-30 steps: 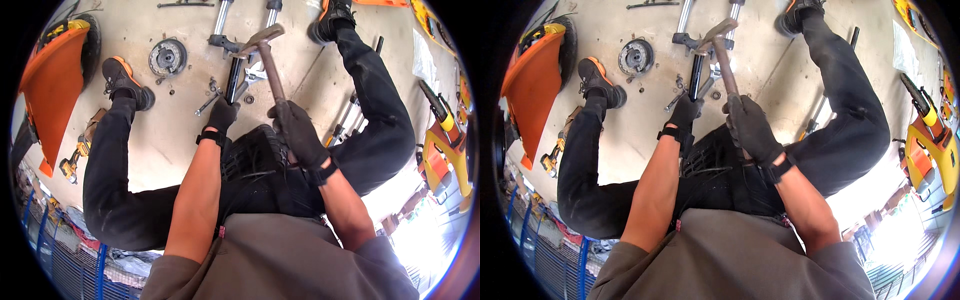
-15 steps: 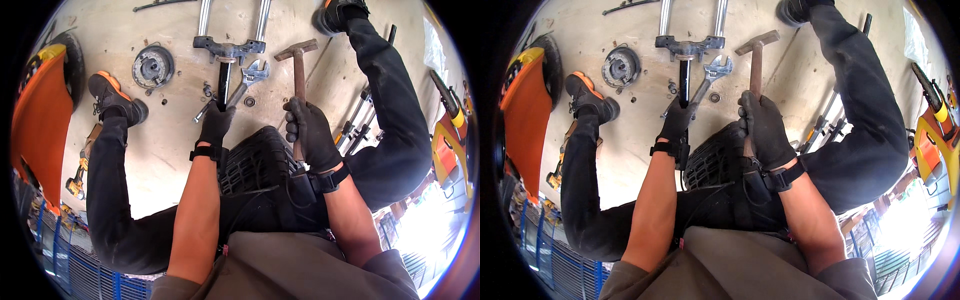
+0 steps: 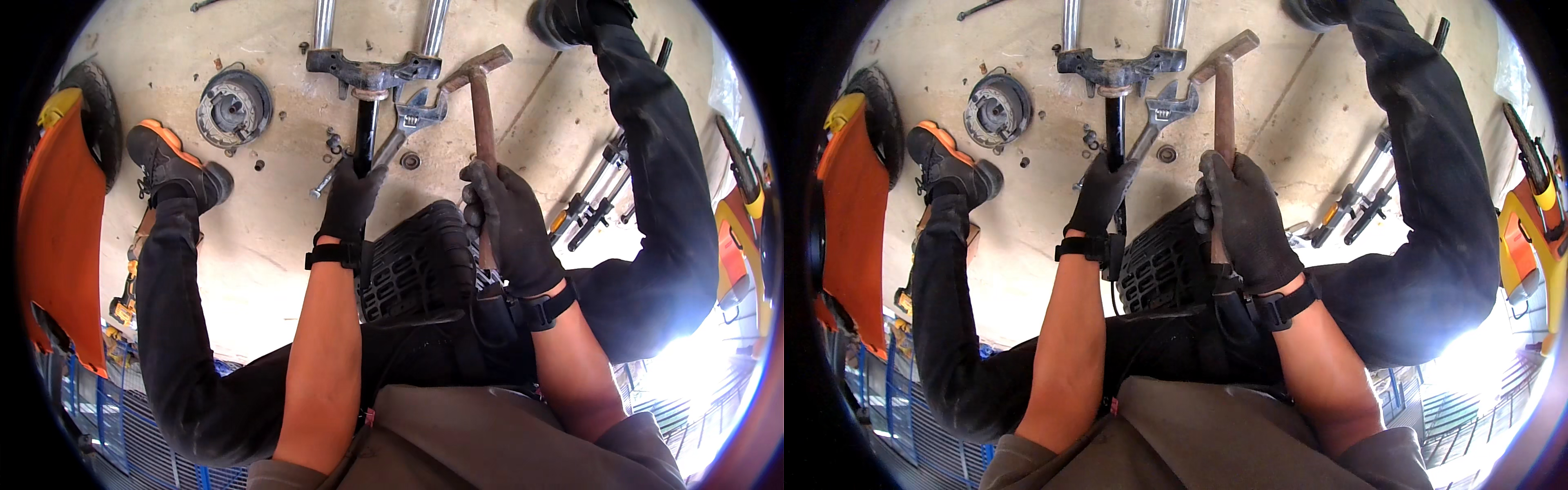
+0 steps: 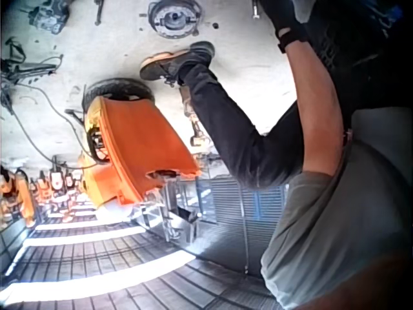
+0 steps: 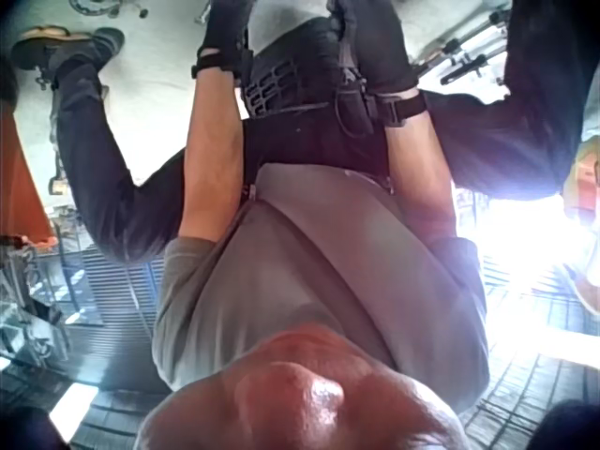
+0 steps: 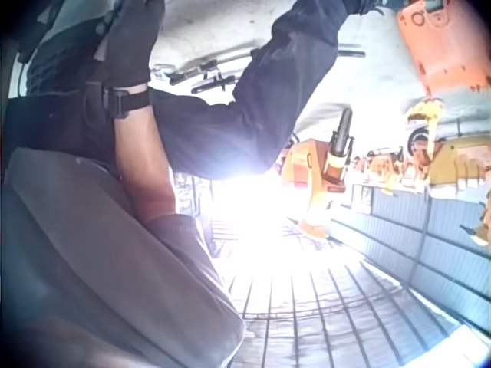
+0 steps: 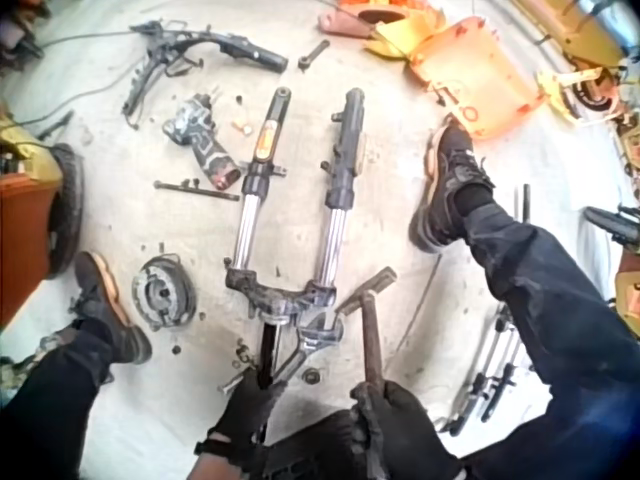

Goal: The person uses a hammer to tap a metal rod into a motorcycle fork assembly. They then lift the dual-fork unit, rotate it to check the alignment and components, and place it back on the ground in a service bay.

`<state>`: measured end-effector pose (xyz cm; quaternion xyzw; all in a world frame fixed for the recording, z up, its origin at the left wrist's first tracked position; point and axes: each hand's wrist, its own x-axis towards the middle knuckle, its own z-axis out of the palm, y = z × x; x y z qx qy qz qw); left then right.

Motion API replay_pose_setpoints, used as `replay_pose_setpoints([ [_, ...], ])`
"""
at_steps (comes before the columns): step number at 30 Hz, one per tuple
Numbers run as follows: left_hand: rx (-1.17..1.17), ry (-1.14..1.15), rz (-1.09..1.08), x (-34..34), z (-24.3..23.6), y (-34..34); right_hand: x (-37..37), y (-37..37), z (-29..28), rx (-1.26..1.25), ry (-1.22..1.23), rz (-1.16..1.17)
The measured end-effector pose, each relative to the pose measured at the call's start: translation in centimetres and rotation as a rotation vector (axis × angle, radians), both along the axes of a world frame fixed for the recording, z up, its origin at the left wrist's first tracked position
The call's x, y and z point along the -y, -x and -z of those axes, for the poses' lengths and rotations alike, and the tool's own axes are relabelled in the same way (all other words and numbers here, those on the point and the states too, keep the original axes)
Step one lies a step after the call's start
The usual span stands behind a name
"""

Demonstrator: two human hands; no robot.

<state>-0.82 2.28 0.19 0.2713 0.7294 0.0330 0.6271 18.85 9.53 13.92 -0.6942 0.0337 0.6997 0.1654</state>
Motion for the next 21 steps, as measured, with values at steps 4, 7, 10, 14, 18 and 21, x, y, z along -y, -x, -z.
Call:
replay_pose_setpoints([
  [4, 0.017, 0.015, -0.035, 0.2, 0.6, 0.3, -0.1, 0.2, -0.2, 0.046, -0.012, -0.073],
  [7, 0.003, -0.110, -0.020, 0.1, 0.7, -0.1, -0.1, 0.3, -0.3, 0.069, -0.009, -0.163],
  [10, -0.044, -0.067, 0.006, -0.5, 0.0, -0.4, 0.5, -0.1, 0.4, 0.169, -0.036, -0.296],
  [14, -0.060, 0.017, 0.036, -0.3, 1.0, 0.2, 1.3, -0.5, 1.0, 0.205, -0.104, -0.243],
  [18, -0.020, 0.063, 0.013, -3.1, -0.6, 0.2, 1.5, -0.4, 1.7, 0.212, -0.133, -0.172],
  [21, -0.096, -0.109, -0.071, -3.8, -1.1, -0.4, 3.0, -1.4, 3.5, 0.211, -0.107, -0.343],
])
